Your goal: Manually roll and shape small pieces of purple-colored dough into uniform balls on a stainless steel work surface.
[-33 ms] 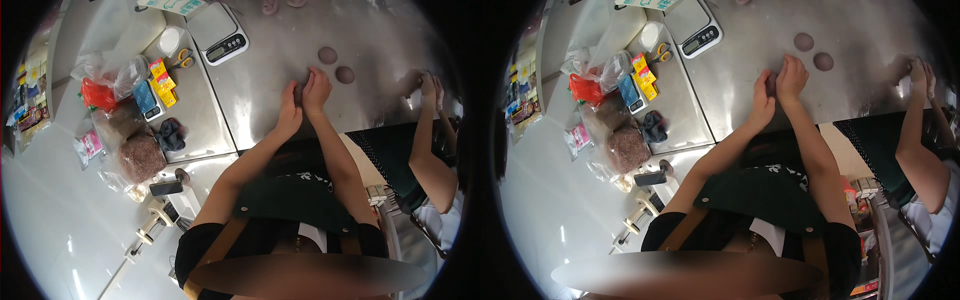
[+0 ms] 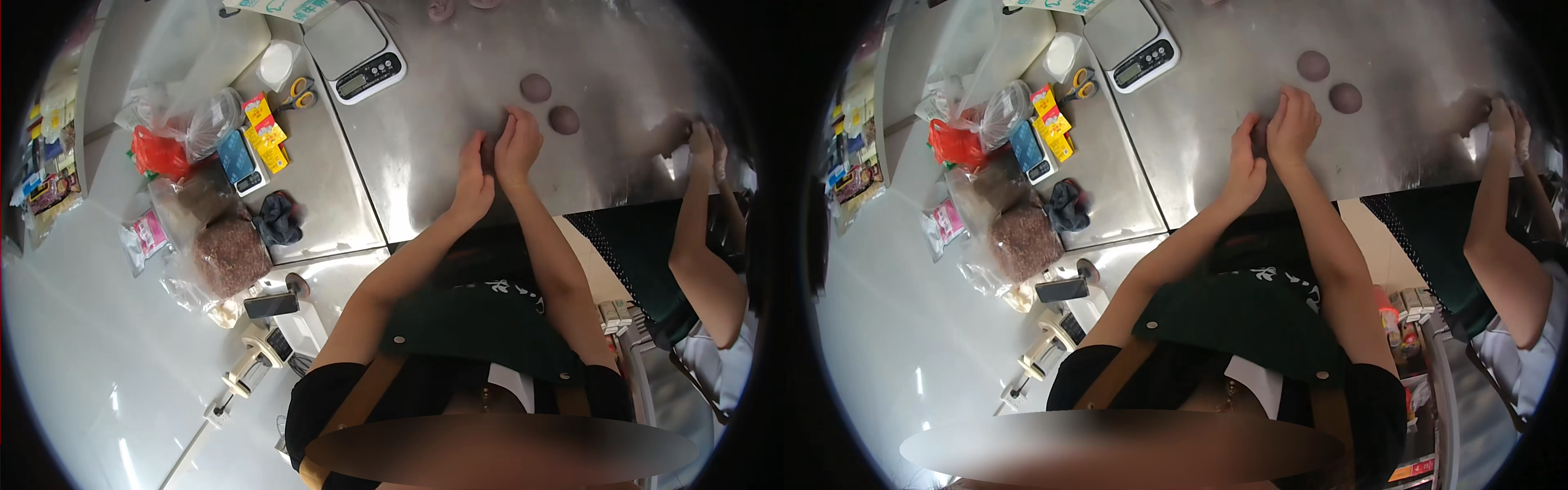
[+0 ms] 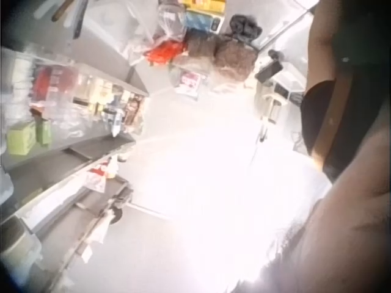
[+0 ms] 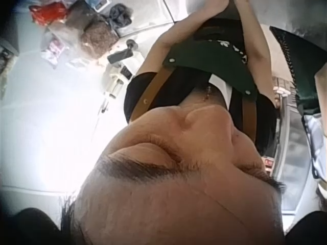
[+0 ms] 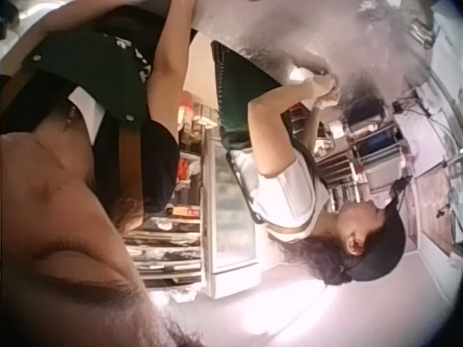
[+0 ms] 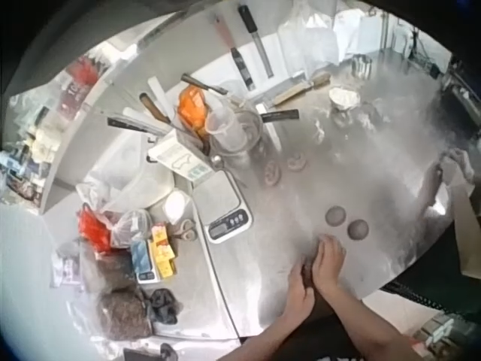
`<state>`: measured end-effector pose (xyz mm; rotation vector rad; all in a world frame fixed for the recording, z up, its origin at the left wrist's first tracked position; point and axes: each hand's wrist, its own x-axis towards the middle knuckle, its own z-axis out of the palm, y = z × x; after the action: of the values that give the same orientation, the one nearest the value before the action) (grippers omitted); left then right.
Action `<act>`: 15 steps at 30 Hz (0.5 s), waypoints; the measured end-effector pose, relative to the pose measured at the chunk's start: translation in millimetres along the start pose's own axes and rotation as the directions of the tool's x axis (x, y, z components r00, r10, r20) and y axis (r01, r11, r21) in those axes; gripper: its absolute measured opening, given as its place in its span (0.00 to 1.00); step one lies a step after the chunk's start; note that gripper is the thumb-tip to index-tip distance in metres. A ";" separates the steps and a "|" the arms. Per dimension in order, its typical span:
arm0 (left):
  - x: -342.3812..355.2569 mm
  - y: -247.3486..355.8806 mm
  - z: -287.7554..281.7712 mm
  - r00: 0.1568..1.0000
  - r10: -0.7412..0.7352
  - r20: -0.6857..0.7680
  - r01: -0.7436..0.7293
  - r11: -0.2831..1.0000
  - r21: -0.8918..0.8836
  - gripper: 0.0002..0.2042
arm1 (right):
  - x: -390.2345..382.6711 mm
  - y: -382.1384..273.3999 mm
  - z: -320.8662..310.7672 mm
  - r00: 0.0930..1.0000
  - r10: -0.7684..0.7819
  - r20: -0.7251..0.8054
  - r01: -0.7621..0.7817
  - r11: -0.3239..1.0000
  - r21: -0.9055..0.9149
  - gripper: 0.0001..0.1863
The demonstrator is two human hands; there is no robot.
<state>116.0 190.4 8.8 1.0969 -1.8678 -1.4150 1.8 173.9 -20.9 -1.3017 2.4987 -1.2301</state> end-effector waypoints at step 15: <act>-16.1 0.5 3.7 1.000 -0.024 0.018 0.024 1.000 0.000 0.36 | -19.9 7.7 -6.1 1.000 -0.012 0.014 0.013 0.995 -0.099 0.11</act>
<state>121.2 206.0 8.9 1.1138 -1.8723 -1.4430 7.0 194.3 -27.6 -1.3437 2.5770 -1.1092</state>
